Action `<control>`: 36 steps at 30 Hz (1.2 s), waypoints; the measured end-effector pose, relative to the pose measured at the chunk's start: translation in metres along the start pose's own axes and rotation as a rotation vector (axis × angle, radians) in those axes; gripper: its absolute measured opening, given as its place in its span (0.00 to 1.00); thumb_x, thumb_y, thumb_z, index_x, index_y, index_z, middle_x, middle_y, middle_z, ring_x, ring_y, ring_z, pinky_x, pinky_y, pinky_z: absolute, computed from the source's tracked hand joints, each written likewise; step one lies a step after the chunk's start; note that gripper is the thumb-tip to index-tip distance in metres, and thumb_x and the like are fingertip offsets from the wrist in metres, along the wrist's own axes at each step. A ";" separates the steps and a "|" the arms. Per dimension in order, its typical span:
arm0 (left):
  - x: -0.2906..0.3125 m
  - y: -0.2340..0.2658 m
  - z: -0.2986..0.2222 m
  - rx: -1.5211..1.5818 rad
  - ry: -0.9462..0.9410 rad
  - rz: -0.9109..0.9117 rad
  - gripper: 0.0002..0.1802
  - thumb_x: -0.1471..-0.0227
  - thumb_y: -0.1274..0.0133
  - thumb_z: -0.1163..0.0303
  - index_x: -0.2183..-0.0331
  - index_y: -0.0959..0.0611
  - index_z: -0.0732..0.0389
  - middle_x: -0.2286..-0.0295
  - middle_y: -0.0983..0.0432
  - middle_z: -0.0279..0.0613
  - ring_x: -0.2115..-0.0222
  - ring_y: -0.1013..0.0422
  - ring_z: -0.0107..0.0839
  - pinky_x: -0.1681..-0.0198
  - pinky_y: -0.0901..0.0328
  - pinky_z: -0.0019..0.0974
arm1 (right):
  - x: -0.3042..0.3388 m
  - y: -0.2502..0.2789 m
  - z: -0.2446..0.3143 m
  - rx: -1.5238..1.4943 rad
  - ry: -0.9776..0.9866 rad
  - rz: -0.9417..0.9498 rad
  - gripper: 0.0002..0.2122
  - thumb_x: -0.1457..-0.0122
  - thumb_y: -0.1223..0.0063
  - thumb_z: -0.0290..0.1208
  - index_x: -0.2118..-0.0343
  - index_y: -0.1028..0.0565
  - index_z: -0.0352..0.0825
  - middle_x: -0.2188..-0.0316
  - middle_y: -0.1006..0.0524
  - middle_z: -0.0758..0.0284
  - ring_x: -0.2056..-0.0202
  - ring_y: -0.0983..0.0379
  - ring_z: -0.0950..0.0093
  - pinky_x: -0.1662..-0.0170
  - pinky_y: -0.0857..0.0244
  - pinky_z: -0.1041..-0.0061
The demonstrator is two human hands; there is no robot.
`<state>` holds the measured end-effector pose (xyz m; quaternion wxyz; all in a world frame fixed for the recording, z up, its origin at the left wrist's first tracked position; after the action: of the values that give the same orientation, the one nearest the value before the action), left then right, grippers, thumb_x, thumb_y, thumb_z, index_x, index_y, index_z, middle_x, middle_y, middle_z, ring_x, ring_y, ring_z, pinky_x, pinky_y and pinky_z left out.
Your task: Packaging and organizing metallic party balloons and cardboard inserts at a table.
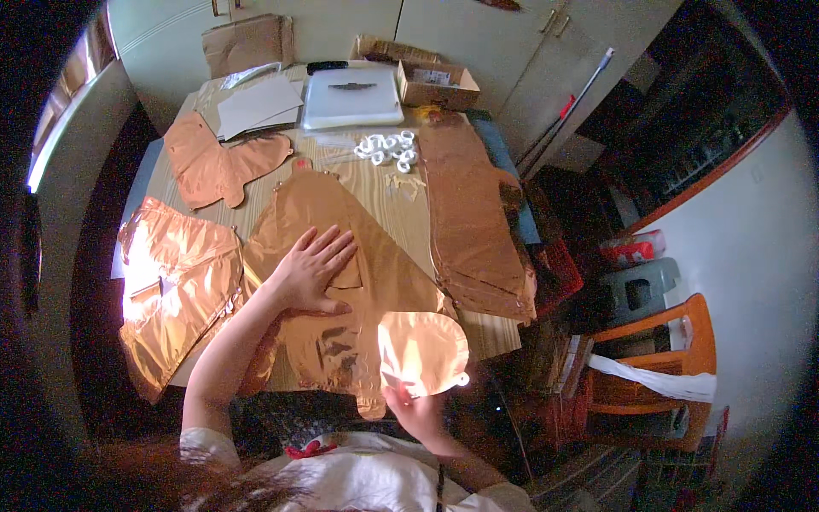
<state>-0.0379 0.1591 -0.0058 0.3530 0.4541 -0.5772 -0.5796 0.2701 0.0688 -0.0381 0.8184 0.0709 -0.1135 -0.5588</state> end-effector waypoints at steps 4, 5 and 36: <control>0.000 0.002 -0.001 0.011 -0.008 -0.012 0.59 0.61 0.54 0.28 0.39 0.43 0.63 0.38 0.49 0.50 0.36 0.55 0.47 0.36 0.60 0.54 | -0.002 -0.008 0.001 -0.068 0.158 0.032 0.21 0.47 0.41 0.30 0.52 0.31 0.28 0.57 0.29 0.59 0.57 0.30 0.69 0.55 0.36 0.70; 0.000 0.001 -0.001 0.015 -0.009 -0.018 0.59 0.61 0.54 0.28 0.39 0.43 0.63 0.38 0.49 0.50 0.37 0.54 0.47 0.36 0.60 0.54 | -0.007 -0.006 0.023 0.052 0.218 0.063 0.19 0.48 0.41 0.30 0.54 0.30 0.28 0.60 0.27 0.61 0.60 0.29 0.71 0.56 0.35 0.70; 0.001 0.000 0.000 0.005 -0.016 -0.034 0.59 0.60 0.53 0.27 0.39 0.43 0.63 0.38 0.49 0.49 0.37 0.53 0.48 0.36 0.59 0.55 | -0.021 -0.018 0.037 0.933 0.761 0.283 0.22 0.43 0.55 0.28 0.44 0.33 0.31 0.40 0.37 0.58 0.38 0.43 0.64 0.37 0.50 0.60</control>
<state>-0.0384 0.1577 -0.0059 0.3376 0.4601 -0.5735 -0.5878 0.2365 0.0820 -0.0086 0.7505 0.5999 -0.0541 -0.2719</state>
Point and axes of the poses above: each hand's wrist, its own x-axis away from the middle knuckle, its own y-axis out of the back of the hand, z = x × y, the point moved 1 cm from there along -x, towards the middle knuckle
